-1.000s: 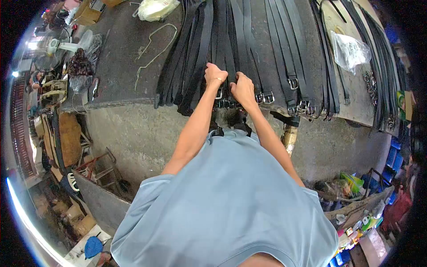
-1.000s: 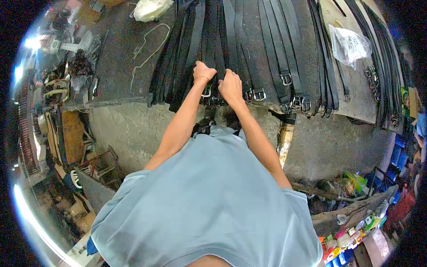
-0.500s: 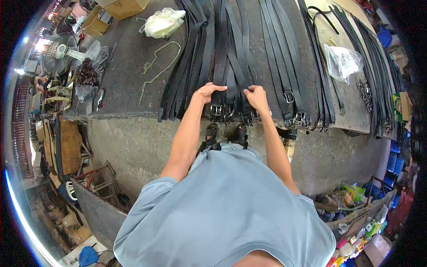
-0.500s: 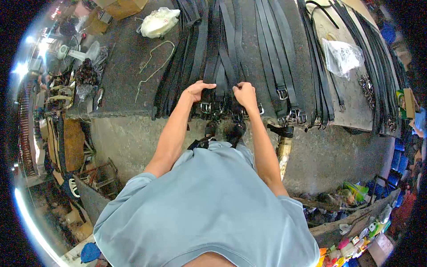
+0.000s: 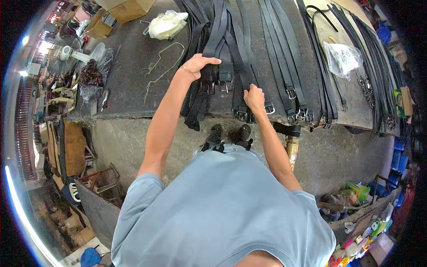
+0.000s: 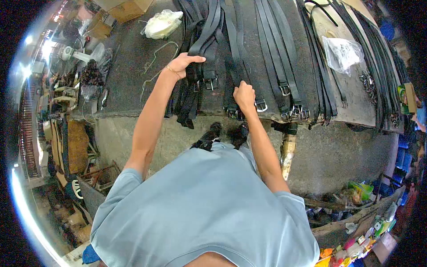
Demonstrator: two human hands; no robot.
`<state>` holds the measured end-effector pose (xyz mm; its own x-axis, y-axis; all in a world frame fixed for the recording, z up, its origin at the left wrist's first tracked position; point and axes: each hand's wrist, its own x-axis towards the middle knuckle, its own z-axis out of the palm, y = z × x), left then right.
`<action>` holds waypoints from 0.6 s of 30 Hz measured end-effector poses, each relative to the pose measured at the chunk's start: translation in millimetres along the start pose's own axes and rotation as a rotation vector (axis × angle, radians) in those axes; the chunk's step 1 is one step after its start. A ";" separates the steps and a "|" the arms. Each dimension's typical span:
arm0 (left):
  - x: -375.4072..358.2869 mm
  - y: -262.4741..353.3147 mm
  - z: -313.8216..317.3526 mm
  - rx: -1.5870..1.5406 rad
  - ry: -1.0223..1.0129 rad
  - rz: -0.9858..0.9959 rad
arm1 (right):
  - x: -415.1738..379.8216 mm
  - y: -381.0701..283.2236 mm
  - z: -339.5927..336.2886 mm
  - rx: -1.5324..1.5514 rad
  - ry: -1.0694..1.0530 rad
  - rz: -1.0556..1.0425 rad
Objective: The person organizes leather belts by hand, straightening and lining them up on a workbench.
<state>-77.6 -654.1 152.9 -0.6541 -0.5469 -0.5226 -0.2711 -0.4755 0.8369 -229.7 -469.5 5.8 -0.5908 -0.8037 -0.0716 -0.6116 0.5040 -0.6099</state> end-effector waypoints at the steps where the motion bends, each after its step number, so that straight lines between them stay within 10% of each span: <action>1: -6.1 2.4 0.6 -0.005 0.007 0.006 | 1.0 0.3 1.7 -0.014 0.011 -0.004; 13: -33.2 159.3 -57.5 -0.034 -0.165 0.462 | 27.0 18.2 10.4 0.063 -0.194 -0.015; 18: -23.8 187.7 -62.4 -0.084 -0.143 0.567 | -21.8 -65.0 -99.8 1.214 -0.536 0.074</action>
<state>-68.8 -773.3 312.3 -0.7708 -0.6362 0.0342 0.2012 -0.1921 0.9605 -229.6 -453.2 125.7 -0.1513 -0.9526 -0.2640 0.4327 0.1763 -0.8841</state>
